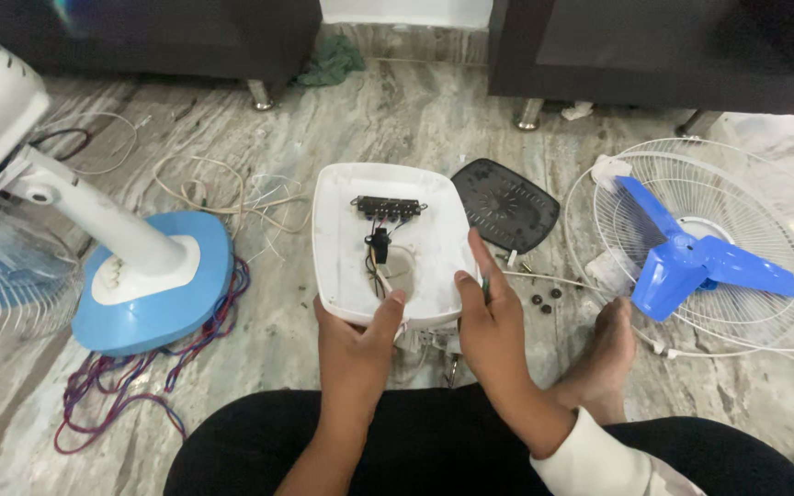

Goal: The person sits on the floor and uses a screwdriver to connect wires to a circuit board inside a white plastic housing. They then place a black vented cover over the housing and secure it with screws.

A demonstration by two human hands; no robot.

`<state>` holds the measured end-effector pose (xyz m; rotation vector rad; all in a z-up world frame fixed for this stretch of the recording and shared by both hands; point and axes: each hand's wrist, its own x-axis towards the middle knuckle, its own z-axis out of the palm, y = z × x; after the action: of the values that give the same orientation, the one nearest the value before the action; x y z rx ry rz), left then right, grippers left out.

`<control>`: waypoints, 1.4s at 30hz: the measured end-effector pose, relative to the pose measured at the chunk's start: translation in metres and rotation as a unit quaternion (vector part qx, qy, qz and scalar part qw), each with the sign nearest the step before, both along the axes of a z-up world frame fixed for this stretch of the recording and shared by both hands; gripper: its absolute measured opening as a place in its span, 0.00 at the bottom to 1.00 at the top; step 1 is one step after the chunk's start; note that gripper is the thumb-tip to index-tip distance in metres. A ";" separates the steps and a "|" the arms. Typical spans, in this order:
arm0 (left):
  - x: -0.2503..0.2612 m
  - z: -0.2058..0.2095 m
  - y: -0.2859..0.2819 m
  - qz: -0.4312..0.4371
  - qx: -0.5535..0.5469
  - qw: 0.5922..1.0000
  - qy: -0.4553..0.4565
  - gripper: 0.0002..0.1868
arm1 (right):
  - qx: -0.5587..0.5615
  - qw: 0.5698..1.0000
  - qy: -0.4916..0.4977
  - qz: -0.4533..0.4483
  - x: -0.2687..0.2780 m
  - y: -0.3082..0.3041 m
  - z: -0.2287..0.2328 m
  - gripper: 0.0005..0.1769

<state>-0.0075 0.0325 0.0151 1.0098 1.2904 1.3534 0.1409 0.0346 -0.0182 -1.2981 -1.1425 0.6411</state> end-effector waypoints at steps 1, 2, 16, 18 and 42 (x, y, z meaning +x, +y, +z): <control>0.002 -0.001 0.000 0.015 0.007 1.000 -0.002 0.32 | -0.047 0.999 0.017 -0.005 -0.003 -0.001 0.002 0.27; 0.004 -0.003 0.001 0.029 0.013 0.999 -0.003 0.34 | -0.094 0.995 0.034 -0.009 -0.004 0.001 0.004 0.27; 0.008 -0.011 0.002 -0.016 0.096 0.995 -0.026 0.41 | -0.036 0.999 -0.013 -0.016 0.000 0.001 0.010 0.15; 0.006 -0.008 0.003 -0.062 0.089 0.991 -0.080 0.38 | -0.058 0.998 -0.009 -0.015 0.002 0.000 0.011 0.16; -0.078 -0.008 0.056 -0.150 -0.082 0.982 -0.077 0.37 | -0.135 0.971 -0.140 0.141 0.013 0.003 0.036 0.19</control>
<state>-0.0851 0.0887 0.0066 0.9236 1.0666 1.0563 0.1535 0.0375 0.0178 -1.5040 -1.5308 0.8653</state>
